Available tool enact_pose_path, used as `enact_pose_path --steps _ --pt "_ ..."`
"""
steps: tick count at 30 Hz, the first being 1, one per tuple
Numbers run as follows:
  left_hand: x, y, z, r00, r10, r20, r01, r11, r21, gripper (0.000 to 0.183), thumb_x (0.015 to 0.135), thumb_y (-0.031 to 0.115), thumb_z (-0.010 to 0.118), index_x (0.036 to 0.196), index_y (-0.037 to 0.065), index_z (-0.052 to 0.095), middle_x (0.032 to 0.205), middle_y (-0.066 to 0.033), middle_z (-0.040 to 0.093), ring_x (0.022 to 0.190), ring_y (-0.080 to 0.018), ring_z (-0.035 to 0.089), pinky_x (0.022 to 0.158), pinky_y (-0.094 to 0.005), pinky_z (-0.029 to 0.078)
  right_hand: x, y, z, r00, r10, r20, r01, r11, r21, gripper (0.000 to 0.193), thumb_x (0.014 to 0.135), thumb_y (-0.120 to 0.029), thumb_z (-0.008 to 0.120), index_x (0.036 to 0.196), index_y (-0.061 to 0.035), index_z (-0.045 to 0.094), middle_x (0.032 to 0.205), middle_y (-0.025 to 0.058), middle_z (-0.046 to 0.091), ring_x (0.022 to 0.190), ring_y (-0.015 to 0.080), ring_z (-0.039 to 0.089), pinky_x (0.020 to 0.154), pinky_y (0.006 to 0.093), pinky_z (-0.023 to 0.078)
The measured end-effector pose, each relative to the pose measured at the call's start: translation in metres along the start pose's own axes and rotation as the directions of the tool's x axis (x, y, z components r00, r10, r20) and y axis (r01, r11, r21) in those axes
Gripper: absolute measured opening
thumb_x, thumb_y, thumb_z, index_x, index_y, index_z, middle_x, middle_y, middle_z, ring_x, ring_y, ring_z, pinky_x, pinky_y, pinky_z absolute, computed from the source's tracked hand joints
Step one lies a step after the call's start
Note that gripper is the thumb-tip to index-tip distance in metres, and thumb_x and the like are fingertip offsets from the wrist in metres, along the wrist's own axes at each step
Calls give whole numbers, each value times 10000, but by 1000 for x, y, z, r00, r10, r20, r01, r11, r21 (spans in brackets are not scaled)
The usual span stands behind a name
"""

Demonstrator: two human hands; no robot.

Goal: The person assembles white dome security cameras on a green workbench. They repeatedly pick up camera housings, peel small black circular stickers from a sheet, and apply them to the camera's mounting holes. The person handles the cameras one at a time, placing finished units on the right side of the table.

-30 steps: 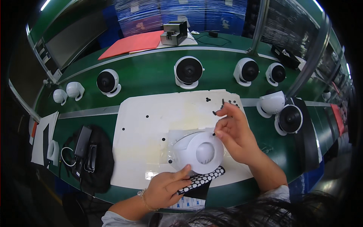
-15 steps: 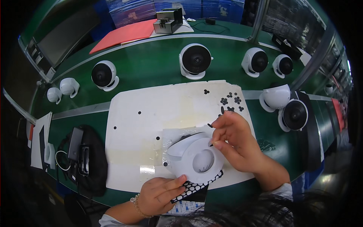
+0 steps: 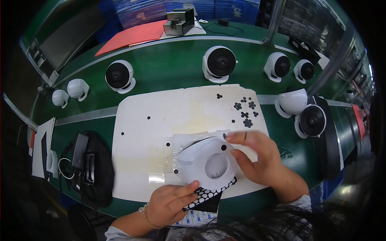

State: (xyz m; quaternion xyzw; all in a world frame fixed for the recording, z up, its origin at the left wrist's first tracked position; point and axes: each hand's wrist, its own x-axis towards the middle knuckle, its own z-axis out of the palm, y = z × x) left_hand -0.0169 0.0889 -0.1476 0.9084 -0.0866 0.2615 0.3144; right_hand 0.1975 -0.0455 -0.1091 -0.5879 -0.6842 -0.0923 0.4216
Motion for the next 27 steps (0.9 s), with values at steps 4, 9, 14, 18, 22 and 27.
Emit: enact_pose_path --steps 4,9,14,18,22,27 --pt "-2 0 4 1000 -4 -13 4 1000 -5 368 518 -23 598 885 5 588 1186 -131 525 731 -214 595 595 -295 476 10 -2 12 977 215 6 -204 917 343 497 723 61 561 1174 -58 391 839 59 545 798 239 526 816 361 359" --pt "-2 0 5 999 -4 -38 3 1000 -11 362 522 -33 588 882 2 585 1184 -126 527 695 -212 587 580 -292 472 22 -5 26 965 209 159 -258 869 422 475 732 66 534 1165 -37 372 819 58 526 851 245 485 878 393 311" --pt "-2 1 4 999 -2 -44 2 1000 -11 343 553 -44 584 893 2 582 1184 -121 529 678 -206 582 568 -284 468 23 -8 26 953 222 206 -289 871 398 460 740 66 518 1163 -31 367 815 59 526 842 252 489 884 390 313" --pt "-1 1 4 999 4 -52 -4 1000 -1 315 580 -48 585 891 3 582 1191 -113 526 660 -204 573 564 -280 463 23 -6 25 950 174 260 -267 883 386 430 789 115 450 1167 -17 293 825 63 471 812 158 491 919 351 359" --pt "-2 3 4 998 -4 -62 4 1000 -1 302 586 -49 586 883 4 580 1194 -108 525 645 -203 565 558 -280 457 23 -8 26 949 211 233 -288 881 375 413 766 102 478 1137 -21 343 818 63 498 831 197 503 911 374 349" --pt "-1 2 5 998 7 -70 -6 1000 18 273 593 -46 589 861 3 577 1194 -112 523 622 -203 559 539 -285 451 21 -16 24 965 189 184 -225 954 200 378 736 47 536 1096 -32 447 860 67 559 906 244 523 907 421 332"
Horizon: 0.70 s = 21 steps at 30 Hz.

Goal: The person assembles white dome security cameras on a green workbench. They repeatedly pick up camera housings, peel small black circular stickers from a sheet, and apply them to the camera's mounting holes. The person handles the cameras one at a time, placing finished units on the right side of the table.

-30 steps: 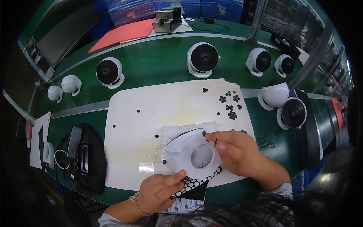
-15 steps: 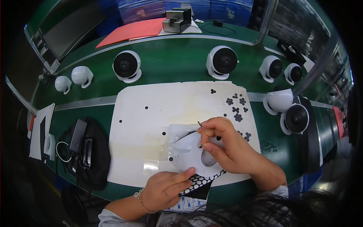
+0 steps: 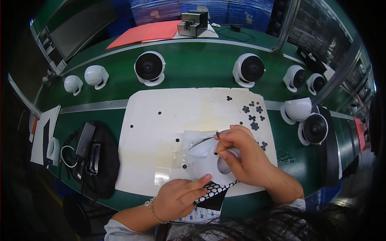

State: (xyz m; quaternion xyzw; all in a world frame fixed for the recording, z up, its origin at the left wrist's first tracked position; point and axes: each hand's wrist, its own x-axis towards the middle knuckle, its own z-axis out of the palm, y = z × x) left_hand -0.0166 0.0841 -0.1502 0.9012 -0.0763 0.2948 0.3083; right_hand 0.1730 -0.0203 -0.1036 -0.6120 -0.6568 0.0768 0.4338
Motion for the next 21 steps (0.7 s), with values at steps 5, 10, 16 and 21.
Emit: enact_pose_path --steps 5,10,16,21 --pt "1 -2 0 1000 22 0 -22 999 36 253 595 -43 594 843 4 575 1193 -112 524 575 -194 542 509 -290 439 -10 -5 -2 979 -206 9 191 892 -409 393 724 10 576 1097 -58 473 966 51 589 1010 210 519 927 424 324" --pt "-2 -3 2 1000 19 20 -20 998 56 310 568 -40 599 872 15 576 1208 -123 509 596 -208 547 521 -297 448 -13 -12 -9 996 -94 -6 89 964 -251 428 716 -20 603 1122 -73 478 982 40 590 1025 235 503 902 422 327" --pt "-4 -2 -1 996 -10 92 6 999 47 441 504 -35 606 940 24 581 1240 -149 477 721 -256 587 622 -322 486 -2 -5 6 985 -90 -147 66 985 -157 386 731 -29 599 1099 -59 484 987 64 584 1024 282 487 867 407 343" --pt "-5 -2 -3 995 -20 97 16 999 44 443 507 -33 612 946 21 585 1246 -141 473 724 -253 586 622 -324 485 -1 -2 6 984 -145 -103 116 962 -248 318 739 -12 589 1047 -48 515 977 91 583 1013 280 513 885 403 389"
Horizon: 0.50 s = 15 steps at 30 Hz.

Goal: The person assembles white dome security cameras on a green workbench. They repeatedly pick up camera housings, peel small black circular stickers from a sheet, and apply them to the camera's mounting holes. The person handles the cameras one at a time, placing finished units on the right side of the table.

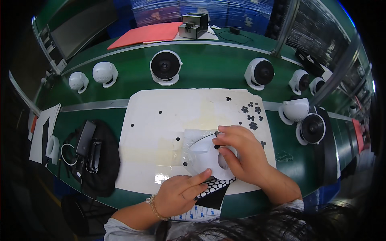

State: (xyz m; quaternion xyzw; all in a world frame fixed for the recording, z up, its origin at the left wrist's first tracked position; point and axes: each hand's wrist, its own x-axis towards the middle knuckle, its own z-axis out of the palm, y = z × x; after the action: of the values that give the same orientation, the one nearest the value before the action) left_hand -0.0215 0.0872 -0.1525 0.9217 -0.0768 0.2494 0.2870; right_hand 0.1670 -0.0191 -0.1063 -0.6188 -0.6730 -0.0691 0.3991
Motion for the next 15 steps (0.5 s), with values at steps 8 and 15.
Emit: enact_pose_path --steps 8,15 --pt "5 -2 5 994 36 -104 -38 999 -17 219 625 -43 593 837 13 580 1195 -103 523 531 -180 535 469 -278 441 -3 2 4 1000 8 -29 -4 990 138 252 730 33 583 961 -50 526 970 112 568 940 283 550 927 423 398" --pt "5 -1 5 993 42 -114 -43 999 -10 204 635 -42 592 830 15 578 1188 -102 529 528 -173 537 472 -275 445 -6 11 8 990 111 -83 -80 949 305 291 773 37 541 1040 -38 454 889 92 565 852 241 559 958 437 350"
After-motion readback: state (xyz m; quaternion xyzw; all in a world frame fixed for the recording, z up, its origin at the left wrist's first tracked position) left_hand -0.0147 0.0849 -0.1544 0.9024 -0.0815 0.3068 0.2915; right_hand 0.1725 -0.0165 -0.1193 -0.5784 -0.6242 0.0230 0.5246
